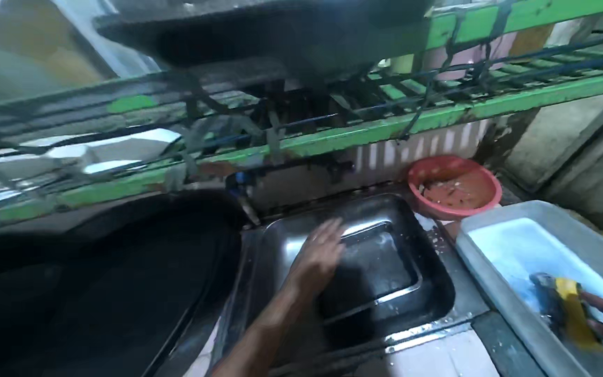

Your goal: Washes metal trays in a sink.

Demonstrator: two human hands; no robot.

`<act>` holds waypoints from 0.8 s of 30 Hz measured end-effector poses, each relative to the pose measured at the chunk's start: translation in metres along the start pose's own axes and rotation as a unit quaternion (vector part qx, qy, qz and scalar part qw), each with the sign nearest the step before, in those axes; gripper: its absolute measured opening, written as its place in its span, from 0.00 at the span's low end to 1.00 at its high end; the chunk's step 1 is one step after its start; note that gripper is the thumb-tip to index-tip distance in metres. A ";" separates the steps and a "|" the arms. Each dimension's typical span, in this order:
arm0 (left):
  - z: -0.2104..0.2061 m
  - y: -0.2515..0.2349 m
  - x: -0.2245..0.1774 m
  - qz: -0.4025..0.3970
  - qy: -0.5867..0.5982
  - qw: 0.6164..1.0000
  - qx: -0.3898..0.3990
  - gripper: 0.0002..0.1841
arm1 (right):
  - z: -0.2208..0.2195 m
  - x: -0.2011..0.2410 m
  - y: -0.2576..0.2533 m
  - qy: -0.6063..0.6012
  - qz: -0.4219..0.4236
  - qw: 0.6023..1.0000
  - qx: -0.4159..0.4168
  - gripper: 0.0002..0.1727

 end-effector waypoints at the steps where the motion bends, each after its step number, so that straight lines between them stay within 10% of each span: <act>1: -0.041 0.014 0.036 0.128 0.089 0.986 0.053 0.23 | -0.001 0.000 -0.004 0.005 -0.022 1.000 0.005 0.32; 5: -0.124 0.068 0.092 0.448 0.166 0.864 0.158 0.25 | -0.008 0.003 -0.027 -0.018 -0.155 0.988 0.011 0.38; 10: -0.155 0.074 0.101 0.537 0.170 0.805 0.186 0.26 | -0.041 -0.019 -0.061 -0.034 -0.246 0.969 -0.008 0.59; 16: -0.173 0.101 0.122 0.590 0.352 0.700 0.194 0.24 | -0.051 -0.014 -0.071 -0.036 -0.216 0.974 -0.056 0.55; 24: -0.117 0.092 0.122 0.597 0.239 0.762 0.078 0.30 | -0.049 -0.018 -0.071 -0.019 -0.225 0.973 -0.051 0.48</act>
Point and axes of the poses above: each hand's wrist, its own y-axis away from the middle knuckle, its own z-axis out of the back of the hand, x = y × z, the point moved 2 cm from there along -y, towards the middle knuckle, and after that the axes turned 4 degrees about -z, right-handed, at the moved point
